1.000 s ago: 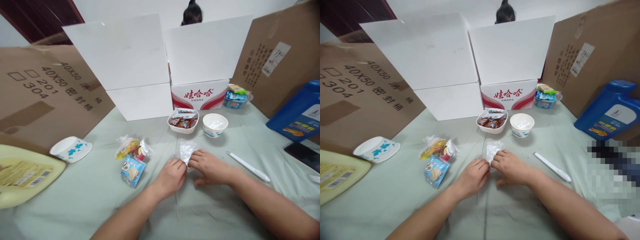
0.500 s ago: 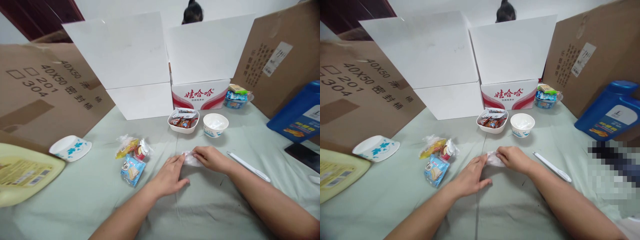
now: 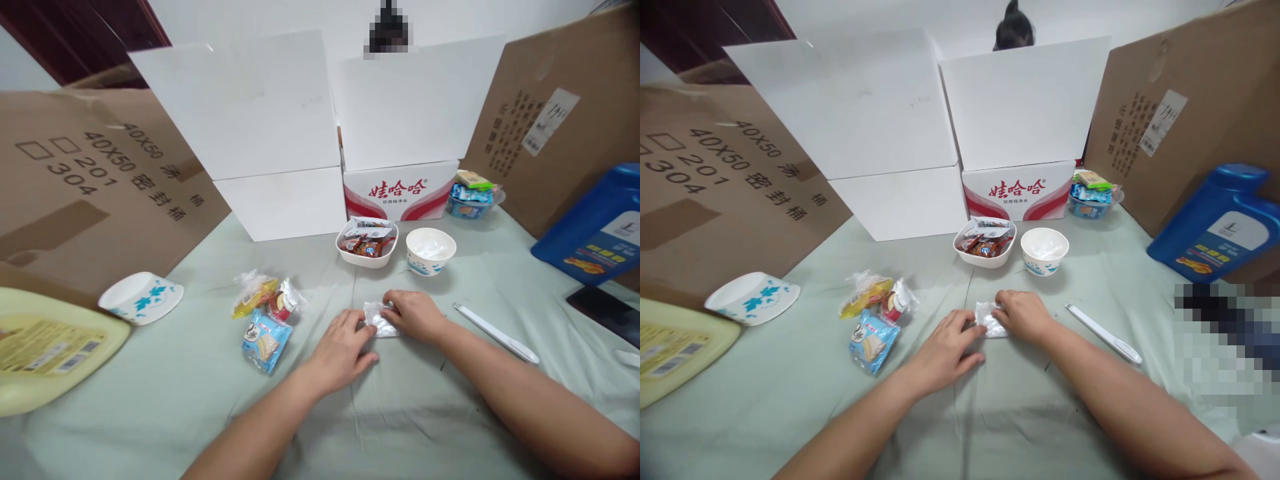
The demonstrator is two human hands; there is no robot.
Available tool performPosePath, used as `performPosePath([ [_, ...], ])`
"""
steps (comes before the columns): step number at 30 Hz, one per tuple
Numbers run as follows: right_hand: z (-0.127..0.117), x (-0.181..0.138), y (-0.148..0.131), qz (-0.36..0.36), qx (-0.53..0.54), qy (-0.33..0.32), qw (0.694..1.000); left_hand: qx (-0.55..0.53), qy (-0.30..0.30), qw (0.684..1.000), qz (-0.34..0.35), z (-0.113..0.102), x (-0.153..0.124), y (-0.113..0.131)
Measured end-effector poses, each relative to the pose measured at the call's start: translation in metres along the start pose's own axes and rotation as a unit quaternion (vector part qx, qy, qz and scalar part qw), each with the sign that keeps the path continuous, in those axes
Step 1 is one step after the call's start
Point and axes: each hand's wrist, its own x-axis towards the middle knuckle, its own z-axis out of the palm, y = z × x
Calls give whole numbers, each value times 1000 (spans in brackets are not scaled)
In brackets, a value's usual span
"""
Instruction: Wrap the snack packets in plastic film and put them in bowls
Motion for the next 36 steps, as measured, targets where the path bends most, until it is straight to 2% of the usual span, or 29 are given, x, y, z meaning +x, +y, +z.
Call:
performPosePath([
  [3, -4, -1, 3, -5, -14, 90, 996, 21, -7, 1000, -5, -1, 0, 4],
  [5, -6, -3, 4, -63, 9, 149, 987, 26, -15, 1000, -3, -2, 0, 5],
  [6, -6, -4, 4, -112, 35, 145, 982, 26, -17, 1000, -1, -2, 0, 5],
  [8, -4, -5, 2, -207, 88, 82, 971, 21, -10, 1000, -1, -2, 0, 5],
  [9, -2, -6, 1, -237, 103, 44, 965, 20, -2, 1000, -7, -2, 0, 4],
  [11, 1, -5, -1, -254, 109, 0, 961, 28, 15, 999, -37, 0, 1, 4],
  [15, 3, -4, -4, -241, 100, -6, 965, 82, 4, 990, -116, -5, 2, 7],
  [19, 3, -4, -5, -231, 96, -1, 968, 160, -27, 972, -170, -37, -8, 4],
  [22, 9, -4, -6, -231, 102, 5, 967, 230, -32, 935, -269, -68, -23, -11],
  [25, 11, -3, -6, -236, 116, 25, 964, 206, -90, 911, -347, -82, -33, -34],
  [28, -2, -2, -2, -222, 128, 127, 958, 194, -112, 919, -323, -78, -36, -53],
  [31, -32, 3, 11, -164, 101, 289, 938, 204, -55, 937, -277, -71, -38, -56],
  [33, -54, 10, 24, -99, 40, 360, 927, 179, -16, 955, -238, -72, -41, -47],
  [35, -71, 22, 38, -8, -43, 359, 932, 114, 29, 976, -183, -76, -42, -32],
  [36, -77, 29, 45, 43, -83, 320, 943, 69, 59, 984, -151, -77, -42, -24],
])
